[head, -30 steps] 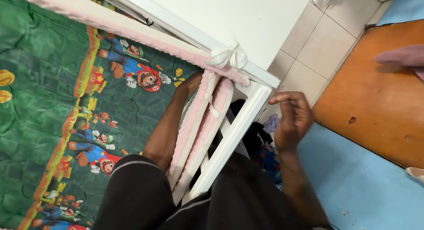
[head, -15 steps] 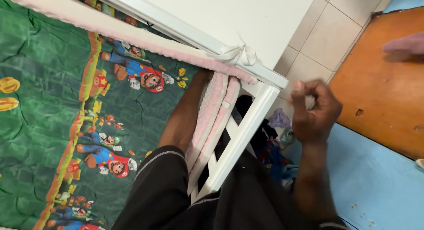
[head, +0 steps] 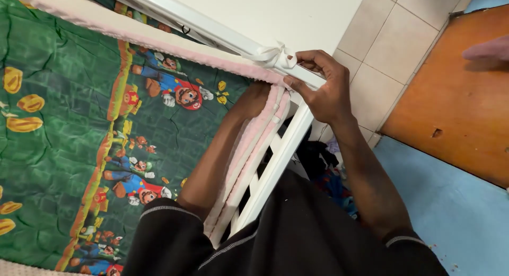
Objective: Assembling and cleaning a baby crib, including tying bumpers to the rails and wiping the surface with a spray bottle and cloth.
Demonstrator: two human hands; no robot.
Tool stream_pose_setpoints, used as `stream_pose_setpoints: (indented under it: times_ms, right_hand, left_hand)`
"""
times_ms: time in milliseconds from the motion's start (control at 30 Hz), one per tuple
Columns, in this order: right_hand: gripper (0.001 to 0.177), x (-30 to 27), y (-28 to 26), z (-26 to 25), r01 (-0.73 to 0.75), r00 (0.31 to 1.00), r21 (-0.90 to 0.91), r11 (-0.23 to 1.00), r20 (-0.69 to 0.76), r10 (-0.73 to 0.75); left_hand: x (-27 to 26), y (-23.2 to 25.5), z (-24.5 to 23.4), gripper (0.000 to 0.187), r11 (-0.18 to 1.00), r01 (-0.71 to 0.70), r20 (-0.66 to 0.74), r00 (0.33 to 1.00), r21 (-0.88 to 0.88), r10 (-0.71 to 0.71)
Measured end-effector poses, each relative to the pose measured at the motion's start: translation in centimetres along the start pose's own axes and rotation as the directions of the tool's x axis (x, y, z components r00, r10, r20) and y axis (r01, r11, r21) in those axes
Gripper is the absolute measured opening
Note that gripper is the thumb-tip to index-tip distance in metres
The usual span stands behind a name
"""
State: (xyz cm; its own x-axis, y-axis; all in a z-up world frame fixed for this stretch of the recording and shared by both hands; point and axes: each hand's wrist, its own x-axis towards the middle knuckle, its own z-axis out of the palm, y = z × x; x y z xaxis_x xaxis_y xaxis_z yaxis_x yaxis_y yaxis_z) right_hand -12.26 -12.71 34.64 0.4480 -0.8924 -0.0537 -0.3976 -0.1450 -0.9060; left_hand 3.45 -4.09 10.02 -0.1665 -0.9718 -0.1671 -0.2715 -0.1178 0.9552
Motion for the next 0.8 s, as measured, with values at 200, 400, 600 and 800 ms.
stream_pose_setpoints:
  times_ms: [200, 400, 600, 800]
  right_hand:
    - [0.033, -3.0, 2.9, 0.8, 0.052, 0.975, 0.291, 0.955, -0.22, 0.013]
    - [0.037, -11.3, 11.1, 2.0, -0.1, 0.899, 0.517, 0.85, -0.318, 0.3]
    - [0.023, -16.3, 9.6, 3.6, -0.181, 0.847, 0.52, 0.835, -0.35, 0.401]
    - [0.017, -14.6, 5.5, 0.8, -0.063, 0.899, 0.383, 0.921, -0.379, 0.219]
  left_hand:
    - [-0.7, 4.9, -1.2, 0.034, 0.981, 0.11, -0.225, 0.972, 0.162, -0.071]
    - [-7.2, 10.1, -6.7, 0.055, 0.911, 0.258, -0.266, 0.899, -0.323, -0.349]
    - [-9.6, 3.9, -2.4, 0.06, 0.938, 0.287, -0.143, 0.938, -0.195, -0.316]
    - [-9.1, 14.5, -4.0, 0.024, 0.977, 0.201, -0.488, 0.847, -0.075, -0.212]
